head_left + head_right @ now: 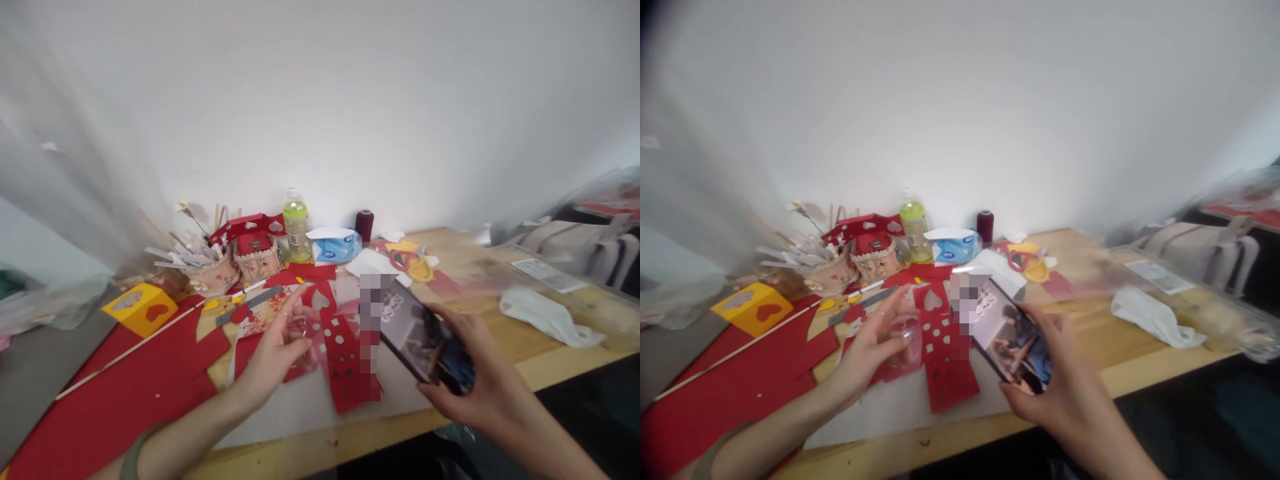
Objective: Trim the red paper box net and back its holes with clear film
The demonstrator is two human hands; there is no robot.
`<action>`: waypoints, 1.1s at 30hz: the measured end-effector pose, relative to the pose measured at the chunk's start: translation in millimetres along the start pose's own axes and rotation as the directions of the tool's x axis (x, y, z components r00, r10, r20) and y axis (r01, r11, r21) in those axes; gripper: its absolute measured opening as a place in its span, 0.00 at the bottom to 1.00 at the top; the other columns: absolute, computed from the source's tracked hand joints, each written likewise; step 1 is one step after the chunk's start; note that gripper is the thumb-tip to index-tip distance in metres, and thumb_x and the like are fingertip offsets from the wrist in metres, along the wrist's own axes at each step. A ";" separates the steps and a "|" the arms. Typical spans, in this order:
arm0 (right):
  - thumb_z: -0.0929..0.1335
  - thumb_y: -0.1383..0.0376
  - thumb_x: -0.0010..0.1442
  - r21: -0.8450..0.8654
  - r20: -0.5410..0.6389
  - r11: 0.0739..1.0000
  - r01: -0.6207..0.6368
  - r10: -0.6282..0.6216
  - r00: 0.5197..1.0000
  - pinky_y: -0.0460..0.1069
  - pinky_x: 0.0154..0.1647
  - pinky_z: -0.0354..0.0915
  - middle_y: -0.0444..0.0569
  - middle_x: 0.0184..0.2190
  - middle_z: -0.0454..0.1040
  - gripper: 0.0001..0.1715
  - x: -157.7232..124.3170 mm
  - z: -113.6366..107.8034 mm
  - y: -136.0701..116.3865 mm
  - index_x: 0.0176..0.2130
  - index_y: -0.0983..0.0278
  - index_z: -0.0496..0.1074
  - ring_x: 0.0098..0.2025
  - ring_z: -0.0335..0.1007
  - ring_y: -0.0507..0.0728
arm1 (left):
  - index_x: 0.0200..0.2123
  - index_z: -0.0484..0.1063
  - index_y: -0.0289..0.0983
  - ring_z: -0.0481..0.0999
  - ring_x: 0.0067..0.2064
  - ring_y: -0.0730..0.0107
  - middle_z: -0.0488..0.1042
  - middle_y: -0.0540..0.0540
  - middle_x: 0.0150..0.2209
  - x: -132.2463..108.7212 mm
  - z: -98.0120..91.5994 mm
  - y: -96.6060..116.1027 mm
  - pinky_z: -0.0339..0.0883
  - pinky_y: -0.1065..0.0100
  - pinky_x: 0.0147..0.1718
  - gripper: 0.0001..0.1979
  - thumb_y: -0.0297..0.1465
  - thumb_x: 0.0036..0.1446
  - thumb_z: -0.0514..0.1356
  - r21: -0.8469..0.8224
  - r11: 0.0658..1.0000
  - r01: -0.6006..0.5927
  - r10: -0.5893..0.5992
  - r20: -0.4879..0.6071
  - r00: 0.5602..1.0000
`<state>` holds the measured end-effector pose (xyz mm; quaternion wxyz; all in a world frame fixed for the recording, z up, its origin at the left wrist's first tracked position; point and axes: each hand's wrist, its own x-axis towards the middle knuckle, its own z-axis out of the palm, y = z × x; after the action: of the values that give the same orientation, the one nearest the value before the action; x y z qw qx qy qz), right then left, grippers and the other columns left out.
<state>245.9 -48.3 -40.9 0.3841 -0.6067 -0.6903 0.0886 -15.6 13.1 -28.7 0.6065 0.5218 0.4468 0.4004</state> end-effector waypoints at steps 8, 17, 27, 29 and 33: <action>0.69 0.55 0.47 0.013 -0.038 0.999 0.032 -0.032 0.999 0.61 0.41 0.68 0.53 0.45 0.56 0.45 17.3 47.6 -49.3 0.59 0.52 0.47 0.42 0.67 0.64 | 0.30 0.79 0.36 0.75 0.33 0.66 0.74 0.42 0.47 1.8 -8.7 14.0 0.67 0.70 0.29 0.09 0.28 0.47 0.58 0.187 0.968 -0.169 0.174 -0.012 0.985; 0.69 0.56 0.45 0.074 -0.034 0.997 -0.011 0.013 0.999 0.60 0.39 0.68 0.52 0.43 0.58 0.44 25.6 62.8 -57.2 0.58 0.52 0.52 0.41 0.67 0.65 | 0.42 0.76 0.35 0.73 0.26 0.69 0.76 0.48 0.26 2.4 -13.5 17.1 0.67 0.70 0.29 0.16 0.35 0.51 0.61 0.076 0.988 -0.131 0.128 0.043 0.991; 0.73 0.57 0.43 0.469 0.315 0.851 -0.236 0.088 0.945 0.60 0.53 0.61 0.54 0.52 0.60 0.48 26.5 65.9 -52.3 0.60 0.56 0.52 0.54 0.60 0.66 | 0.21 0.73 0.33 0.66 0.18 0.78 0.72 0.51 0.18 14.9 -21.9 12.7 0.58 0.76 0.20 0.14 0.39 0.44 0.67 -0.105 0.991 -0.087 0.082 -0.051 0.995; 0.73 0.58 0.45 0.563 0.554 0.705 -0.431 0.066 0.830 0.57 0.53 0.62 0.52 0.53 0.63 0.48 30.2 58.4 -51.3 0.60 0.58 0.51 0.54 0.62 0.63 | 0.19 0.72 0.33 0.65 0.18 0.78 0.71 0.52 0.17 17.2 -24.5 12.7 0.58 0.76 0.20 0.15 0.39 0.43 0.68 -0.133 0.987 -0.091 0.082 -0.066 0.994; 0.72 0.61 0.48 0.597 0.691 0.612 -0.519 -0.062 0.721 0.54 0.50 0.64 0.49 0.51 0.68 0.40 35.0 46.2 -51.3 0.57 0.60 0.57 0.51 0.65 0.60 | 0.21 0.73 0.32 0.67 0.20 0.77 0.73 0.50 0.19 21.3 -27.0 13.0 0.60 0.75 0.22 0.16 0.40 0.41 0.69 -0.161 0.983 -0.085 0.075 -0.064 0.995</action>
<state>178.0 -13.4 -27.8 0.3197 -0.4062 -0.5842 0.6257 -35.8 42.6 -20.0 0.6175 0.4761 0.4085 0.4746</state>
